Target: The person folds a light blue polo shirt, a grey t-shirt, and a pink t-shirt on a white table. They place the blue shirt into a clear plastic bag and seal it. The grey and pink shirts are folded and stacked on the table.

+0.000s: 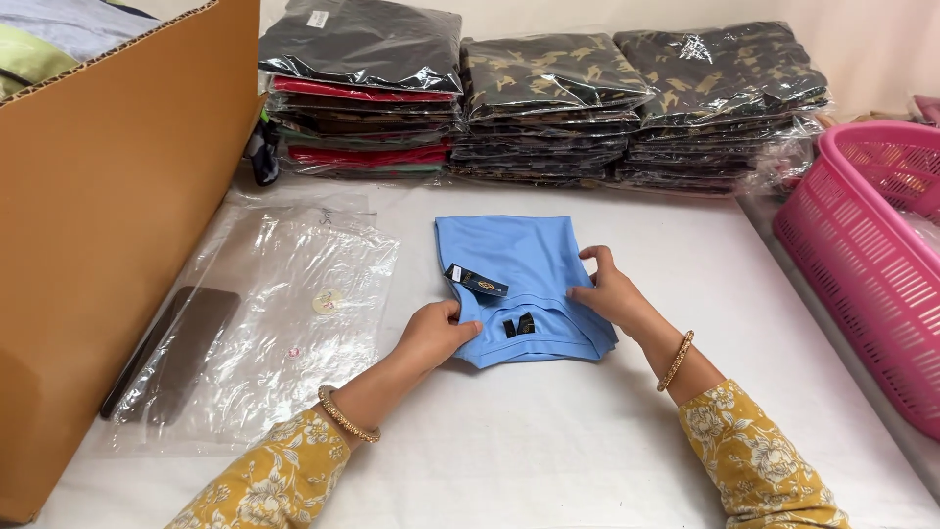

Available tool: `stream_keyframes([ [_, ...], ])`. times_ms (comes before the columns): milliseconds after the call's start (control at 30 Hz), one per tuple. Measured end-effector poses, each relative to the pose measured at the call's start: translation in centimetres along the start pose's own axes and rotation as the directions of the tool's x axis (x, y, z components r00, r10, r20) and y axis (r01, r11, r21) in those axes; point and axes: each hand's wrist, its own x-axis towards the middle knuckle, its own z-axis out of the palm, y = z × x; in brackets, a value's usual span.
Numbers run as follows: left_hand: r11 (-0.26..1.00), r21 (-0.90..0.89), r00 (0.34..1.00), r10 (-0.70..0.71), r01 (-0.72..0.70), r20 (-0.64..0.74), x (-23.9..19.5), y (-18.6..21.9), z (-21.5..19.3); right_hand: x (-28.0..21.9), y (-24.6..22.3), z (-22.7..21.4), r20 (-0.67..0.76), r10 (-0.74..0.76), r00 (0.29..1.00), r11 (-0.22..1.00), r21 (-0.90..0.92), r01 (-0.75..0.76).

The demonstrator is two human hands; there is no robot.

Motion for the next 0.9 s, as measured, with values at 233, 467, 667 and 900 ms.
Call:
stream_keyframes([
  [233, 0.975, -0.194, 0.987, 0.079, -0.106, -0.141, 0.4, 1.6, 2.1, 0.3, -0.8, 0.6, 0.073, -0.321, 0.944, 0.908, 0.309, 0.284],
  [467, 0.932, -0.089, 0.934, 0.341, -0.351, -0.107, 0.4, 2.3, 8.5, 1.8, -6.0, 4.3, 0.139, -0.226, 0.964, 0.973, 0.073, 0.218],
  [667, 0.812, 0.364, 0.888, 0.389, -0.456, 0.246, 0.1, 2.6, 5.8, 1.4, -6.0, 4.4, 0.108, -0.321, 0.941, 0.946, -0.01, 0.324],
  [900, 0.351, 0.888, 0.947, 0.224, -0.298, 0.229, -5.2, 2.1, -8.0, 1.4, -0.1, -3.7, 0.093, -0.187, 0.978, 0.811, 0.576, 0.1],
])
